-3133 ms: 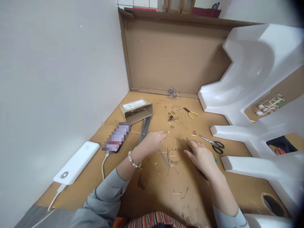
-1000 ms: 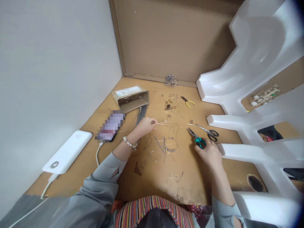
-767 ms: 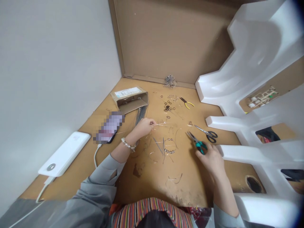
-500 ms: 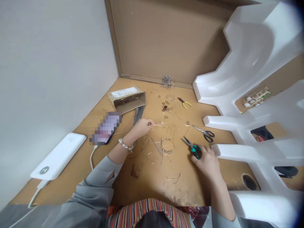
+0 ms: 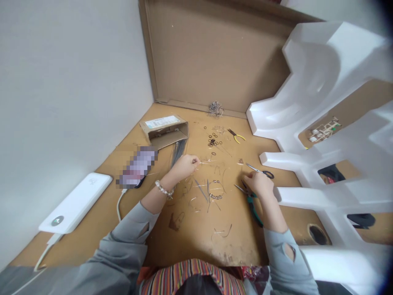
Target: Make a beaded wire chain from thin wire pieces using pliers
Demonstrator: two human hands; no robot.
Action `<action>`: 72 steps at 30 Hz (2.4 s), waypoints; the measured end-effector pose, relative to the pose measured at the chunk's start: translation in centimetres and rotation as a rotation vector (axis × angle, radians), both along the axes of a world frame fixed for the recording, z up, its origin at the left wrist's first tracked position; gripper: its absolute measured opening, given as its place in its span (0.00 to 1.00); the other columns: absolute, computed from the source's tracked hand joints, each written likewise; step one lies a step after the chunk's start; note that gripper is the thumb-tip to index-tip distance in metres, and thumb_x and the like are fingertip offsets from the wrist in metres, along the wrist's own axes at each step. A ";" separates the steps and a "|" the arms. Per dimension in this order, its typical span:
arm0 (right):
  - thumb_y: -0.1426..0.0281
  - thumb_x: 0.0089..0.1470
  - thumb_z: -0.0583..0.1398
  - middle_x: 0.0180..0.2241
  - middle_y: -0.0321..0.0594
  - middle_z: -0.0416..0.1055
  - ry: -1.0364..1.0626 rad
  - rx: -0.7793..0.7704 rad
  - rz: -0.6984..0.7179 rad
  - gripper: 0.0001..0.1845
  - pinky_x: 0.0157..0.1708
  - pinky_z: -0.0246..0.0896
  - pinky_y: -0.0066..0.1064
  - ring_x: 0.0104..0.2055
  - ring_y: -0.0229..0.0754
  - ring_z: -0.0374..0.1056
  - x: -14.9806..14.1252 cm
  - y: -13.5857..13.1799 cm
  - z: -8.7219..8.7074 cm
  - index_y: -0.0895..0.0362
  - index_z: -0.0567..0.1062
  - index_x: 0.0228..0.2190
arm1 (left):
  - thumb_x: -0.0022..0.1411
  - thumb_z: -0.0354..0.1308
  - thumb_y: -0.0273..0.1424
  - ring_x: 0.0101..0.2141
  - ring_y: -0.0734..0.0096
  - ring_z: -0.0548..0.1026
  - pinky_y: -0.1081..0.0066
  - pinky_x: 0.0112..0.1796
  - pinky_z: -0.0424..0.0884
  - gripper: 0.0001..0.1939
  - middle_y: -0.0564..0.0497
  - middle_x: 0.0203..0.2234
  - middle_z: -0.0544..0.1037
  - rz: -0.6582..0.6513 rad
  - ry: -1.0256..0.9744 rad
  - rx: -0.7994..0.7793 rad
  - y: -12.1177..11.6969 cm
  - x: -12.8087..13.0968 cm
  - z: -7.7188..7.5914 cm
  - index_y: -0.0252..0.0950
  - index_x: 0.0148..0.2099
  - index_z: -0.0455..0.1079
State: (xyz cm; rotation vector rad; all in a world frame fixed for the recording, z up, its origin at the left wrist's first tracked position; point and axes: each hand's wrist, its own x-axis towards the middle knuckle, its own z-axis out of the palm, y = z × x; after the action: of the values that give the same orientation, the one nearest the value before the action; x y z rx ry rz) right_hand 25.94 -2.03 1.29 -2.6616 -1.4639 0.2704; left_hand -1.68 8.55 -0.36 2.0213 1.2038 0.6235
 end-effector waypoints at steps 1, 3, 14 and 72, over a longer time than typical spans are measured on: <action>0.58 0.43 0.58 0.31 0.51 0.75 0.015 0.010 -0.008 0.15 0.36 0.60 0.40 0.40 0.55 0.70 0.0 1.0 -0.1 0.56 0.77 0.24 | 0.52 0.49 0.28 0.22 0.74 0.71 0.76 0.25 0.63 0.09 0.52 0.19 0.74 0.002 -0.023 -0.016 0.0 0.1 0.0 0.34 0.27 0.70; 0.61 0.38 0.61 0.30 0.52 0.75 0.068 0.039 -0.024 0.12 0.37 0.60 0.40 0.40 0.55 0.70 0.0 2.6 -0.4 0.57 0.77 0.22 | 0.52 0.50 0.28 0.22 0.75 0.72 0.76 0.26 0.64 0.08 0.52 0.19 0.74 0.008 -0.090 -0.078 -0.1 0.4 0.1 0.33 0.28 0.70; 0.54 0.47 0.59 0.28 0.38 0.75 0.857 0.529 0.164 0.19 0.31 0.68 0.31 0.28 0.38 0.72 -3.7 1.5 1.7 0.56 0.73 0.32 | 0.54 0.59 0.29 0.24 0.81 0.71 0.80 0.26 0.67 0.07 0.49 0.25 0.74 -0.073 -0.798 -0.812 -2.9 2.0 4.0 0.29 0.33 0.70; 0.67 0.44 0.66 0.24 0.34 0.75 1.491 0.792 0.158 0.07 0.29 0.71 0.27 0.26 0.36 0.73 -9.2 0.6 2.2 0.56 0.74 0.26 | 0.55 0.54 0.32 0.20 0.80 0.62 0.76 0.23 0.59 0.09 0.54 0.22 0.73 -0.082 -0.465 -0.347 -5.3 3.2 5.1 0.32 0.30 0.72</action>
State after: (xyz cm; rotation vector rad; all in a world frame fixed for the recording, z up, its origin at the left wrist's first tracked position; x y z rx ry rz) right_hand 16.78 -1.45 3.54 -1.0667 -0.8625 1.0669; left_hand 1.48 3.20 4.72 1.5186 0.8748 0.7367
